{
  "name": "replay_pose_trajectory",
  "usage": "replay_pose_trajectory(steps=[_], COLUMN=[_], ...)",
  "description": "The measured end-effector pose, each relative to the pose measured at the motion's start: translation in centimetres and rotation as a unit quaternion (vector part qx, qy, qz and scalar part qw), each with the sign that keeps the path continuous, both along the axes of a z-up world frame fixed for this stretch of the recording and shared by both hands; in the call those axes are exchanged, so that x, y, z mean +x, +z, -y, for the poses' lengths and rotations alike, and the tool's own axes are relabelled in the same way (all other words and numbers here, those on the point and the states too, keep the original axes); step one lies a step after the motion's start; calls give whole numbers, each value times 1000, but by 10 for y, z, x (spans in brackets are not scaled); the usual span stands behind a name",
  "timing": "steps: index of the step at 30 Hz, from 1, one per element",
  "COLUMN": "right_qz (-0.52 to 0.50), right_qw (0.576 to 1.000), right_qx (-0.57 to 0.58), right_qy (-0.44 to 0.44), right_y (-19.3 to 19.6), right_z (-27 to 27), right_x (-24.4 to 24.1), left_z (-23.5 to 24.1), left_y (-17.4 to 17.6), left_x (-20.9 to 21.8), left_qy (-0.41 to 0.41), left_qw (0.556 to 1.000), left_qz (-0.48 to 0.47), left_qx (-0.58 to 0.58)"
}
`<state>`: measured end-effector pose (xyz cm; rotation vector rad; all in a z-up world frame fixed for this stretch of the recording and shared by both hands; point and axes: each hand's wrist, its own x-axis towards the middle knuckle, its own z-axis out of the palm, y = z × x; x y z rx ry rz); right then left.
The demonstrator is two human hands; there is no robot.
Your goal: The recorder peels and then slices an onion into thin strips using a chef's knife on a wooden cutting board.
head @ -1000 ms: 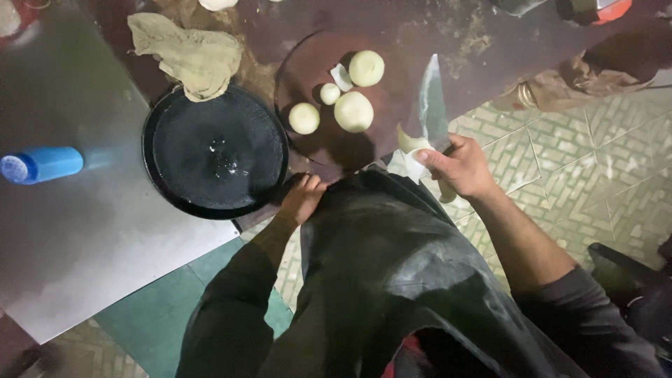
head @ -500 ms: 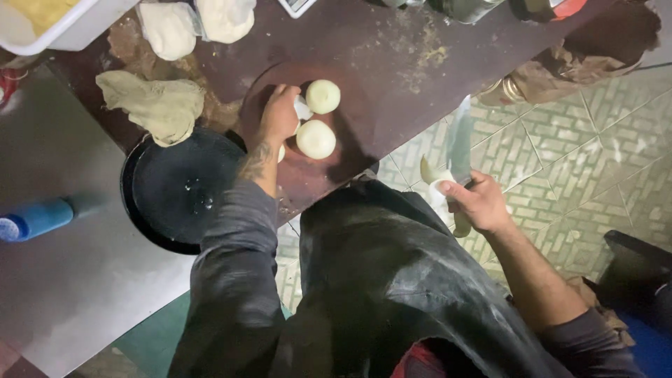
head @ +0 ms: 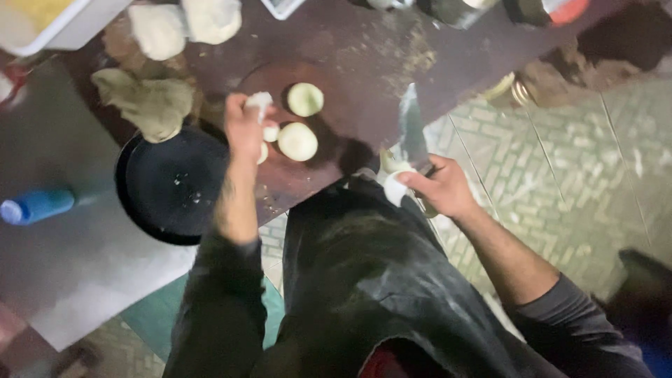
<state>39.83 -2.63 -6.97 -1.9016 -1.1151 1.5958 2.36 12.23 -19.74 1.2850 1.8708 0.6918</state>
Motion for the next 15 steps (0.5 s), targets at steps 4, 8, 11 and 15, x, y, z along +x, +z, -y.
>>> replay_pose_trajectory(steps=[4, 8, 11, 15], right_qz=[-40, 22, 163, 175], right_qw=[994, 959, 902, 857], right_qx=[24, 150, 205, 256], right_qy=[99, 241, 343, 411], right_y=[27, 53, 56, 52], right_z=[-35, -35, -21, 7], right_x=[-67, -153, -209, -280], left_z=[92, 153, 192, 237], left_y=[52, 92, 79, 48], left_x=[25, 40, 7, -52], left_qy=[125, 152, 168, 134], left_qw=[823, 616, 597, 547], left_qz=[554, 767, 783, 826], left_qx=[-29, -100, -52, -16])
